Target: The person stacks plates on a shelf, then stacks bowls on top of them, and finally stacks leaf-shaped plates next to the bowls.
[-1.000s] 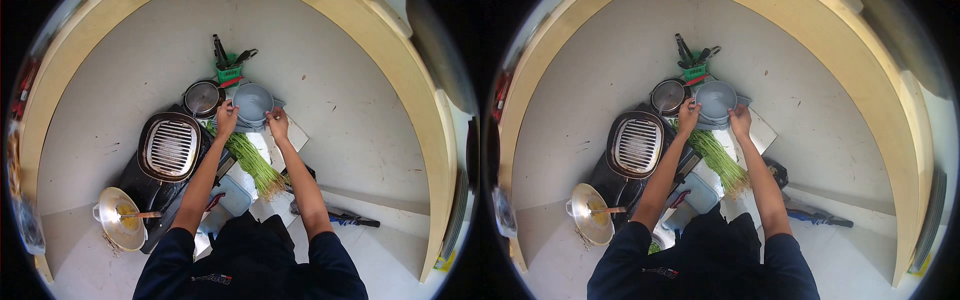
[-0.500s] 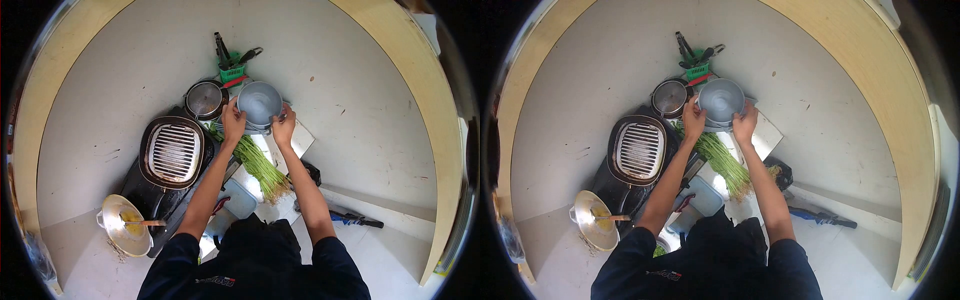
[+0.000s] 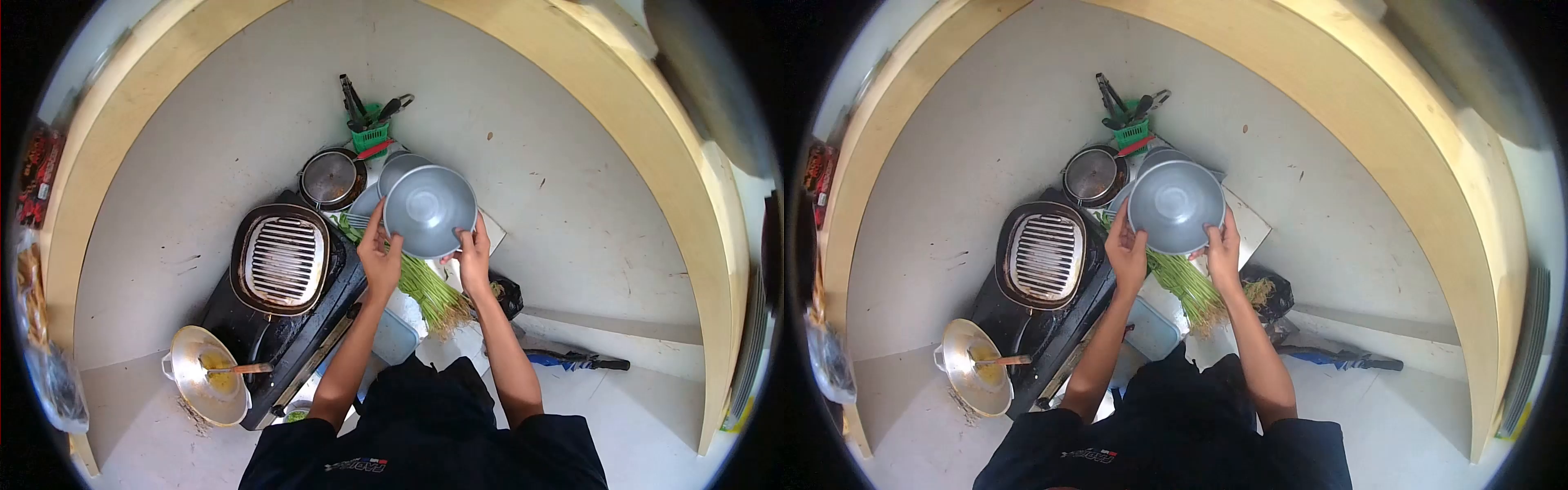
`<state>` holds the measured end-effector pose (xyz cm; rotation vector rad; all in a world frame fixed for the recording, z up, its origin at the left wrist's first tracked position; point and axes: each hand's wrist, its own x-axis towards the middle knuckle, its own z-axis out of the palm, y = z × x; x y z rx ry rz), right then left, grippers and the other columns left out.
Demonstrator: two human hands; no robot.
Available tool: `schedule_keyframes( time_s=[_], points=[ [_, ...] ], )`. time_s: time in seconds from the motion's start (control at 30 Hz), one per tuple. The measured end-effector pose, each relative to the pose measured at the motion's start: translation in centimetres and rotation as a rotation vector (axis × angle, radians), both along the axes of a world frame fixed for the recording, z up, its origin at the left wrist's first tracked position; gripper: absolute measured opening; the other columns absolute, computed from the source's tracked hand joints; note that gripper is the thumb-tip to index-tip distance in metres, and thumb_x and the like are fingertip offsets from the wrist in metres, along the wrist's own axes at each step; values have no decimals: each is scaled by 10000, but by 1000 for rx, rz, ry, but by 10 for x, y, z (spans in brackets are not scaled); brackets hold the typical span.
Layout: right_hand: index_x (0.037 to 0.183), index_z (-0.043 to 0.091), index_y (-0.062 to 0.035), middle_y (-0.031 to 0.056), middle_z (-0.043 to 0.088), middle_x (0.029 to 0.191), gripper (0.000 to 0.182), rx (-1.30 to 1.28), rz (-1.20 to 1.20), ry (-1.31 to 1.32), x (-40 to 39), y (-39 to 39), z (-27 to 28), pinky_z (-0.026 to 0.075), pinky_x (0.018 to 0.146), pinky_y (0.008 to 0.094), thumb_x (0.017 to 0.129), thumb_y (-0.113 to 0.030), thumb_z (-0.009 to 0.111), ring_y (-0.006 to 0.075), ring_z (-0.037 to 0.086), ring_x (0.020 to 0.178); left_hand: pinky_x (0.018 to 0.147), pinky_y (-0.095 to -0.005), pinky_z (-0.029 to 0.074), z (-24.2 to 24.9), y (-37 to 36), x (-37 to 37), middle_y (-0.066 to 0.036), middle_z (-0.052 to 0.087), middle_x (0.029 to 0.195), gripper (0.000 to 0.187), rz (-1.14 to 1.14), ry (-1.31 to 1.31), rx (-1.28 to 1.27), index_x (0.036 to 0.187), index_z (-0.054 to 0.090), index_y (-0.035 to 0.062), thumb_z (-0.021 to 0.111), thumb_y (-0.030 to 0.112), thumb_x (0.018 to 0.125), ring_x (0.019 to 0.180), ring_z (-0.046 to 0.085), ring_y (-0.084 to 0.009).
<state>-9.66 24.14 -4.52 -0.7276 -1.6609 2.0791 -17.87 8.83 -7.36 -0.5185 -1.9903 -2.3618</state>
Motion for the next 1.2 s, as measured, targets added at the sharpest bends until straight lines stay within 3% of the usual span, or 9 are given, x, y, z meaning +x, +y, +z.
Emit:
schedule_keyframes(
  time_s=[0.1, 0.2, 0.3, 0.33, 0.5, 0.57, 0.67, 0.93, 1.2],
  points=[
    [1484, 412, -27, 124, 609, 1096, 515, -20, -22, 35, 26, -6, 24, 592, 490, 288, 972, -32, 462, 177, 660, 709, 1041, -313, 442, 25, 1, 19, -140, 561, 1440, 680, -27, 71, 102, 1493, 456, -49, 541, -132, 824, 1217, 578, -203],
    [1447, 440, 10, 130, 580, 1102, 503, -20, -34, 99, 54, -9, 41, 567, 470, 318, 955, -72, 506, 196, 644, 672, 1112, -342, 380, 53, -2, 42, -192, 581, 1387, 556, -53, 39, 128, 1439, 478, -98, 525, -65, 886, 1281, 548, -240],
    [1450, 436, 19, 137, 574, 1117, 505, 32, -29, 155, 85, -11, 61, 564, 464, 316, 960, -80, 512, 193, 647, 672, 1078, -344, 402, 70, -1, 67, -181, 604, 1324, 518, -30, 65, 19, 1426, 488, -96, 546, 16, 923, 1206, 572, -230],
    [1439, 453, 22, 135, 587, 1084, 479, 36, -13, 169, 95, -12, 69, 564, 467, 314, 983, -108, 518, 188, 653, 679, 1125, -384, 373, 78, -2, 78, -212, 570, 1405, 501, -47, 14, 3, 1441, 479, -92, 518, 164, 1013, 1309, 535, -268],
    [1406, 487, 40, 121, 613, 1024, 442, 223, -21, 190, 142, -6, 94, 552, 457, 300, 1024, -179, 531, 179, 664, 690, 1025, -354, 426, 104, 13, 131, -179, 617, 1271, 565, 26, -71, 178, 1378, 521, -75, 389, 389, 1084, 1174, 578, -240],
    [1449, 451, 47, 147, 585, 1170, 485, 263, 1, 176, 169, 0, 96, 476, 686, 321, 1035, -192, 536, 202, 604, 913, 960, -328, 447, 99, 17, 153, -137, 641, 1181, 548, 65, -98, 249, 1306, 566, -48, 362, 413, 1089, 1092, 596, -201],
    [1546, 353, 68, 230, 438, 1558, 609, 372, 60, 206, 211, 0, 145, 325, 1173, 388, 1041, -211, 548, 282, 438, 1420, 974, -359, 465, 117, 25, 188, -135, 622, 1242, 649, -2, -108, 395, 1331, 547, -31, 278, 506, 1088, 1128, 597, -223],
    [1543, 308, 110, 287, 397, 1565, 668, 720, -68, 357, 337, 21, 196, 323, 1176, 404, 1038, -256, 547, 340, 436, 1430, 1035, -397, 448, 170, 61, 281, -127, 573, 1327, 702, -341, -62, 566, 1394, 501, 10, 226, 572, 1075, 1222, 551, -254],
    [1550, 300, 107, 292, 411, 1552, 669, 894, -223, 341, 449, 38, 248, 383, 1112, 377, 1037, -243, 550, 307, 496, 1352, 1097, -390, 386, 214, 103, 362, -100, 534, 1375, 709, -586, -24, 628, 1446, 455, 35, 225, 595, 1077, 1273, 504, -235]
  ],
)
